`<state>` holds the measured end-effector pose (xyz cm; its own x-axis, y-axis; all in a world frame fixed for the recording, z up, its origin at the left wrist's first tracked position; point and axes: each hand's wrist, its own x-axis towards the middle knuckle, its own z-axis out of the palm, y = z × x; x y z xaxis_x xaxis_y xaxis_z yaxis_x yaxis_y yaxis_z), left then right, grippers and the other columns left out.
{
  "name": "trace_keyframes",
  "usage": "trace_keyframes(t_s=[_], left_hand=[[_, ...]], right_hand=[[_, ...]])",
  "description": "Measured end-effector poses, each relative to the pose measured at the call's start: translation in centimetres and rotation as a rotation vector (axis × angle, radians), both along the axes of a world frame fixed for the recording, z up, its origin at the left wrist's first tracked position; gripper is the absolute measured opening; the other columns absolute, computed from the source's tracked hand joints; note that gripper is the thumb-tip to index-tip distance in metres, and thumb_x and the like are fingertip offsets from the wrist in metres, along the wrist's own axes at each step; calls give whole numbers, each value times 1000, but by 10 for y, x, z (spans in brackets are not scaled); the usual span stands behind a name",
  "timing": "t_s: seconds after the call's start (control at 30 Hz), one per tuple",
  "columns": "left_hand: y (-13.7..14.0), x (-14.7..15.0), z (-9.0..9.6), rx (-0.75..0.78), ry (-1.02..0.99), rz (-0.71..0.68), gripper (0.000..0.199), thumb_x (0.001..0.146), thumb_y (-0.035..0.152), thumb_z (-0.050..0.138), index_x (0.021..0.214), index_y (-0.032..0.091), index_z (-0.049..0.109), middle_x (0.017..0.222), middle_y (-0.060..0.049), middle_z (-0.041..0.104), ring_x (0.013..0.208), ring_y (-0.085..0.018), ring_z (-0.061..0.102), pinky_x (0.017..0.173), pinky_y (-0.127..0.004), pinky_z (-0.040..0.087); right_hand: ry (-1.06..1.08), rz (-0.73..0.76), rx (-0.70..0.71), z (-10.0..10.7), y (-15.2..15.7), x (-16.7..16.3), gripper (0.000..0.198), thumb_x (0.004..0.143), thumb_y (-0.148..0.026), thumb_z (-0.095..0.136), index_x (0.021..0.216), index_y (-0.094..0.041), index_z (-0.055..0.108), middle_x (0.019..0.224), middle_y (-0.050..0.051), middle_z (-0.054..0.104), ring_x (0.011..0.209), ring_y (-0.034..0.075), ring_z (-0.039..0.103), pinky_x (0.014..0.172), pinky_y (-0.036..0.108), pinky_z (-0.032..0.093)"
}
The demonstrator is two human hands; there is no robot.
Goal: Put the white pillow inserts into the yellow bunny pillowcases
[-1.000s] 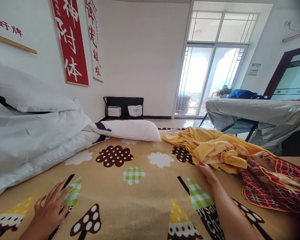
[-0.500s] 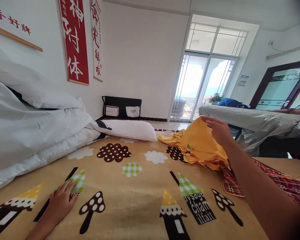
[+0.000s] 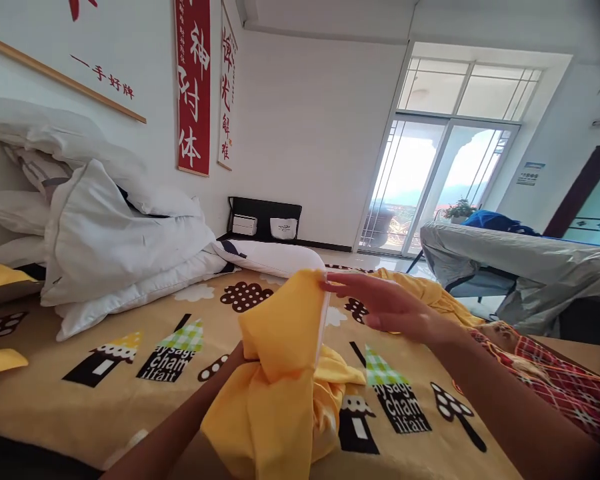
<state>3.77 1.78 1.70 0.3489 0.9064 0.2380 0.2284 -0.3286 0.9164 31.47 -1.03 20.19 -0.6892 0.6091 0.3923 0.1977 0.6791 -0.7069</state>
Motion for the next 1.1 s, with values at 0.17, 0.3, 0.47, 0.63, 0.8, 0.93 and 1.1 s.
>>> trace_keyframes(t_s=[0.17, 0.3, 0.47, 0.63, 0.8, 0.93, 1.1], left_hand=[[2, -15, 39, -60, -271, 79, 42, 66, 50, 70, 94, 19, 69, 101, -11, 71, 100, -34, 63, 81, -44, 52], [16, -42, 80, 34, -143, 223, 48, 60, 46, 74, 95, 14, 67, 99, -10, 71, 94, -32, 63, 78, -40, 51], [26, -60, 90, 247, 62, 386, 31, 71, 45, 55, 80, 15, 59, 79, -2, 64, 79, -21, 57, 70, -32, 46], [35, -62, 74, 307, 235, 437, 22, 76, 39, 46, 73, 18, 52, 73, 0, 57, 72, -18, 51, 68, -30, 41], [44, -88, 86, 210, 294, 472, 19, 72, 33, 41, 70, 18, 52, 75, -3, 59, 73, -19, 52, 66, -29, 40], [44, -112, 101, 125, 305, 468, 19, 70, 35, 44, 64, 18, 49, 65, -1, 55, 60, -16, 49, 54, -26, 37], [44, -109, 117, 87, 213, 376, 32, 66, 46, 63, 70, 16, 54, 63, 2, 53, 57, -13, 48, 51, -23, 35]], right_hand=[[338, -231, 40, -11, 14, 20, 41, 79, -32, 65, 119, -32, 62, 128, 3, 61, 124, 23, 52, 107, 43, 39], [459, -370, -34, -21, 29, 26, 30, 78, -38, 63, 103, -23, 67, 101, 8, 71, 99, 24, 66, 83, 39, 53], [13, -577, -9, -86, 15, -3, 37, 75, -52, 60, 93, -20, 68, 89, 8, 72, 81, 23, 67, 71, 37, 53], [-432, -499, 144, -172, -21, -52, 41, 72, -54, 63, 103, -28, 67, 99, 8, 71, 87, 30, 65, 73, 42, 50], [-415, -439, 156, -170, 2, -48, 26, 84, -34, 45, 72, -24, 65, 72, 4, 68, 69, 22, 63, 65, 35, 46], [-102, -558, 168, -105, 37, -23, 30, 83, -40, 45, 85, -19, 66, 74, 4, 68, 67, 19, 60, 61, 30, 45], [51, -903, 506, -24, 61, -12, 30, 79, -29, 45, 92, -19, 71, 73, 4, 68, 67, 19, 60, 64, 31, 43]])
